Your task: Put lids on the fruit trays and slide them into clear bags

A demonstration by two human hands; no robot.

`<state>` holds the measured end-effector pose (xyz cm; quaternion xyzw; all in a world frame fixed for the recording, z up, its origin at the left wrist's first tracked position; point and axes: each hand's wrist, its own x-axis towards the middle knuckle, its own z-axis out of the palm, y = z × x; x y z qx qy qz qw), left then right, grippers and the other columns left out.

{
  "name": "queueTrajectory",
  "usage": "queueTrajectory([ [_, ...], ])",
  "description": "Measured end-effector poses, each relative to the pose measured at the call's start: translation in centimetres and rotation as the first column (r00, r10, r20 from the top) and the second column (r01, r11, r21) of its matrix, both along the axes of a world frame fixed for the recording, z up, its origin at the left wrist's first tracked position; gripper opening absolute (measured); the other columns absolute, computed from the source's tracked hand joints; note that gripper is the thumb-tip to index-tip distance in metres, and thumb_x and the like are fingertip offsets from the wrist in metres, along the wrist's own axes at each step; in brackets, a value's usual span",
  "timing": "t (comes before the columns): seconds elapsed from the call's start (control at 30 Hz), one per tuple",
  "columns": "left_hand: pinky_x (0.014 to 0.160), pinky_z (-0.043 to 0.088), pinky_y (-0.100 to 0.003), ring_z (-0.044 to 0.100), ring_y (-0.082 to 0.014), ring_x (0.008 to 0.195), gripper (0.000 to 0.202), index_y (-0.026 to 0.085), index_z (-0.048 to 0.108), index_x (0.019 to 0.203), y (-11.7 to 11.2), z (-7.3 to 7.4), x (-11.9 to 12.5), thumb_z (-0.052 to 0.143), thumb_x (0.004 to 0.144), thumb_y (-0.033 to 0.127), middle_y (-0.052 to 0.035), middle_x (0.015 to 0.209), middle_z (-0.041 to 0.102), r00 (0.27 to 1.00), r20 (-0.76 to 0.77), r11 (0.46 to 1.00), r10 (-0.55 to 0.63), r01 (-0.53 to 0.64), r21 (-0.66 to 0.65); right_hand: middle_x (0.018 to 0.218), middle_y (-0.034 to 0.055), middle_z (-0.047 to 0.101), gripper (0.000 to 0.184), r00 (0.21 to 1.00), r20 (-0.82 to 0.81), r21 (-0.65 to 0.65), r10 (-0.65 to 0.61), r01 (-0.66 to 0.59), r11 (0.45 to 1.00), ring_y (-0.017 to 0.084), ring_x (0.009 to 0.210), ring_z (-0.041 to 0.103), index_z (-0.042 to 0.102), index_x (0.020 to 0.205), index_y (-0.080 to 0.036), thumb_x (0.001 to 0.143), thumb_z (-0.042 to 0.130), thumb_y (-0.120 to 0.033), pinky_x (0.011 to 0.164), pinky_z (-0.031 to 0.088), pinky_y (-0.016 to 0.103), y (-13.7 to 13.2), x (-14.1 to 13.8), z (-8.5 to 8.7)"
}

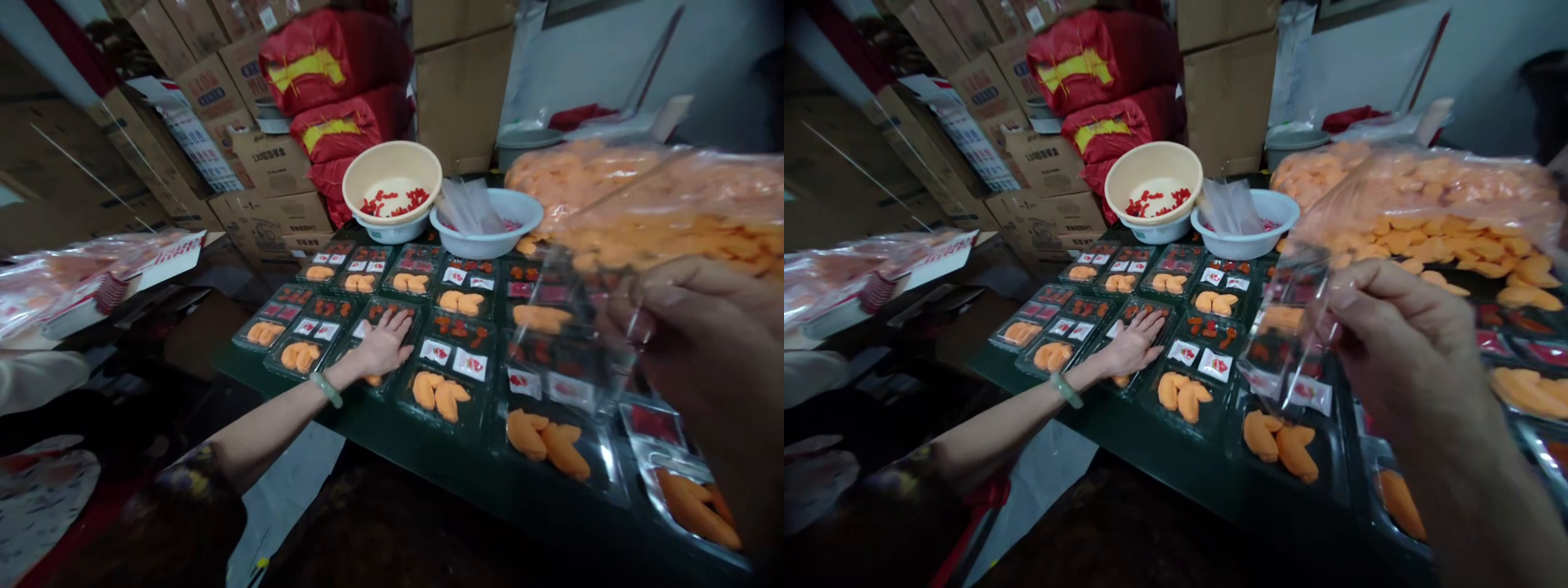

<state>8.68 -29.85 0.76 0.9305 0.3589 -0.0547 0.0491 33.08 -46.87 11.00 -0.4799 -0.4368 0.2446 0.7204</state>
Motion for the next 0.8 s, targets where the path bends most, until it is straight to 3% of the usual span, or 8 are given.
queueTrajectory([
  [0.1, 0.098, 0.032, -0.059, 0.030, -0.0342, 0.129, 0.045, 0.015, 0.047, 0.126, 0.7, 1.0, 0.1, 0.043, 0.087, 0.036, -0.0149, 0.139, 0.040, 0.968, 0.240, 0.997, 0.070, -0.074, 0.005, 0.047, -0.0021, 0.038, 0.019, 0.976, -0.161, 0.058, 0.149, -0.141, 0.988, 0.010, 0.047, 0.039, 0.051, 0.051, -0.019, 0.069, 0.055, -0.012, 0.048, 0.034, 0.027, 2.0, -0.2, -0.3],
  [0.2, 0.087, 0.047, -0.043, 0.054, -0.0254, 0.108, 0.037, 0.016, 0.051, 0.118, 1.8, 2.8, 2.2, 0.036, 0.091, 0.036, -0.0141, 0.119, 0.056, 0.724, 0.608, 0.937, 0.325, -0.158, -0.313, 0.045, -0.0046, 0.031, 0.023, 0.894, -0.338, 0.045, 0.294, -0.297, 0.954, 0.009, 0.045, 0.033, 0.040, 0.049, -0.019, 0.067, 0.054, -0.019, 0.048, 0.034, 0.025, 5.0, -0.7, -1.7],
  [0.27, 0.069, 0.053, -0.034, 0.064, -0.0205, 0.086, 0.040, 0.016, 0.048, 0.118, 2.7, 3.6, 4.2, 0.030, 0.092, 0.040, -0.0130, 0.106, 0.062, 0.554, 0.630, 0.753, 0.543, 0.011, -0.658, 0.048, -0.0060, 0.027, 0.028, 0.863, -0.407, -0.048, 0.299, -0.347, 0.937, 0.009, 0.046, 0.033, 0.031, 0.051, -0.020, 0.068, 0.053, -0.025, 0.051, 0.036, 0.024, 7.1, -1.0, -3.3],
  [0.33, 0.053, 0.051, -0.026, 0.064, -0.0157, 0.067, 0.034, 0.014, 0.048, 0.112, 3.7, 3.7, 6.1, 0.036, 0.091, 0.038, -0.0109, 0.094, 0.064, 0.508, 0.530, 0.559, 0.679, 0.110, -0.822, 0.050, -0.0065, 0.025, 0.029, 0.887, -0.390, -0.204, 0.246, -0.344, 0.917, 0.009, 0.047, 0.035, 0.026, 0.054, -0.020, 0.068, 0.049, -0.031, 0.051, 0.038, 0.024, 8.9, -1.1, -5.1],
  [0.37, 0.048, 0.047, -0.022, 0.062, -0.0128, 0.060, 0.027, 0.013, 0.049, 0.108, 4.2, 3.5, 7.0, 0.041, 0.090, 0.031, -0.0093, 0.087, 0.064, 0.502, 0.495, 0.524, 0.709, 0.095, -0.846, 0.051, -0.0066, 0.026, 0.029, 0.909, -0.358, -0.289, 0.215, -0.327, 0.900, 0.009, 0.047, 0.037, 0.025, 0.055, -0.021, 0.068, 0.048, -0.032, 0.050, 0.038, 0.023, 9.6, -1.0, -6.0],
  [0.57, 0.039, 0.037, -0.018, 0.050, -0.0090, 0.042, 0.029, 0.008, 0.046, 0.110, 7.9, 0.8, 11.0, 0.048, 0.080, 0.012, 0.0018, 0.057, 0.053, 0.491, 0.481, 0.631, 0.727, -0.201, -0.749, 0.059, -0.0034, 0.045, 0.017, 0.999, -0.047, -0.656, 0.021, -0.047, 0.753, 0.009, 0.044, 0.046, 0.040, 0.070, -0.020, 0.075, 0.046, -0.035, 0.039, 0.036, 0.021, 13.0, 1.8, -9.2],
  [0.67, 0.051, 0.044, -0.022, 0.061, -0.0154, 0.061, 0.030, 0.011, 0.053, 0.106, 9.6, 0.5, 12.6, 0.054, 0.078, 0.017, -0.0055, 0.070, 0.063, 0.562, 0.490, 0.720, 0.666, -0.314, -0.619, 0.065, -0.0014, 0.051, 0.016, 0.970, 0.235, -0.736, -0.053, 0.213, 0.643, 0.012, 0.048, 0.051, 0.045, 0.088, -0.019, 0.078, 0.048, -0.031, 0.039, 0.037, 0.021, 14.6, 3.0, -10.0],
  [0.8, 0.075, 0.046, -0.030, 0.060, -0.0252, 0.096, 0.023, 0.013, 0.062, 0.094, 11.3, 0.5, 14.3, 0.059, 0.074, 0.025, -0.0142, 0.098, 0.065, 0.697, 0.470, 0.836, 0.541, -0.388, -0.388, 0.088, 0.0104, 0.062, 0.027, 0.815, 0.579, -0.708, 0.034, 0.481, 0.517, 0.023, 0.083, 0.062, 0.050, 0.103, -0.018, 0.076, 0.054, -0.025, 0.063, 0.047, 0.030, 16.3, 3.4, -10.2],
])
